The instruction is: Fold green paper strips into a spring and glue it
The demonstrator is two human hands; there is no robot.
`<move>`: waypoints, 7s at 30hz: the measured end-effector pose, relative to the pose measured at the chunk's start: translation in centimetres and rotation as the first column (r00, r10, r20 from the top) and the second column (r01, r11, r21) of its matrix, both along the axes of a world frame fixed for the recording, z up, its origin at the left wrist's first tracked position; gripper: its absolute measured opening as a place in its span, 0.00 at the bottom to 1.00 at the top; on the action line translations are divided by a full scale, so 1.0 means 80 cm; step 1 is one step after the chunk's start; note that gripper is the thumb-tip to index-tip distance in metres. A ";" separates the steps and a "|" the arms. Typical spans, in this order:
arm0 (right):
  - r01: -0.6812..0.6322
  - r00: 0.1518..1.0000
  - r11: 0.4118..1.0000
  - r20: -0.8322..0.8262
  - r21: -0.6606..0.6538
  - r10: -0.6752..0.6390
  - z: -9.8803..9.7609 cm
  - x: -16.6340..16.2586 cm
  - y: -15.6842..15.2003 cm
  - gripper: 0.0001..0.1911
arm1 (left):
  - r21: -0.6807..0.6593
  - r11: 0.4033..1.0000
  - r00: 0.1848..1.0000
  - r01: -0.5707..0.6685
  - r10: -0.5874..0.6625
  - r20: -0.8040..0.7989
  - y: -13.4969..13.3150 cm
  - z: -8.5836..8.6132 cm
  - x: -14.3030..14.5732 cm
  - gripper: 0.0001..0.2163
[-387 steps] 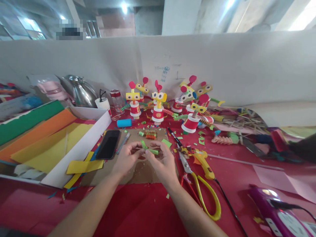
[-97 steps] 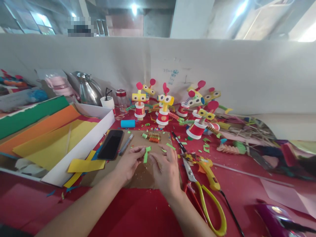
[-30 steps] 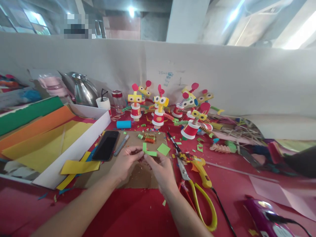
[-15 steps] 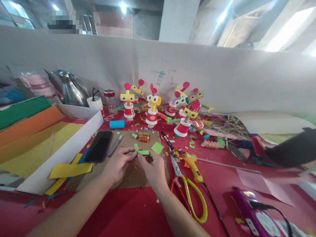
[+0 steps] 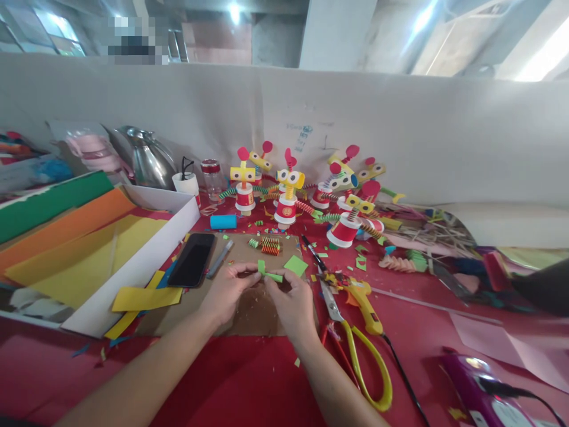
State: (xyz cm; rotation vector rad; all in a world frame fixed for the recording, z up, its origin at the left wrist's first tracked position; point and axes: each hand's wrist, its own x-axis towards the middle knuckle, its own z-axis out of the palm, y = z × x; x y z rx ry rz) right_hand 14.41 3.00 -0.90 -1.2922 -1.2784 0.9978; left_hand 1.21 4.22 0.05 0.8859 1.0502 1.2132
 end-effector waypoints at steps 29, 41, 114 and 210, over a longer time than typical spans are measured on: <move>-0.060 0.992 0.998 -0.109 0.003 0.060 -0.011 -0.001 0.003 0.11 | 0.036 0.990 0.989 0.137 -0.139 0.043 0.003 0.002 -0.008 0.10; -0.011 0.987 1.000 -0.159 -0.022 0.007 0.000 -0.005 0.001 0.08 | -0.055 0.992 0.993 0.116 -0.115 0.015 0.001 0.007 -0.006 0.13; 0.051 0.985 0.997 -0.168 0.062 -0.040 0.003 -0.004 0.001 0.07 | 0.010 0.999 0.996 0.034 -0.035 0.076 -0.006 0.010 0.005 0.12; -0.062 0.992 0.989 -0.105 0.137 0.077 -0.005 -0.002 0.007 0.06 | 0.029 0.991 0.991 0.130 -0.129 -0.025 0.002 0.010 -0.007 0.06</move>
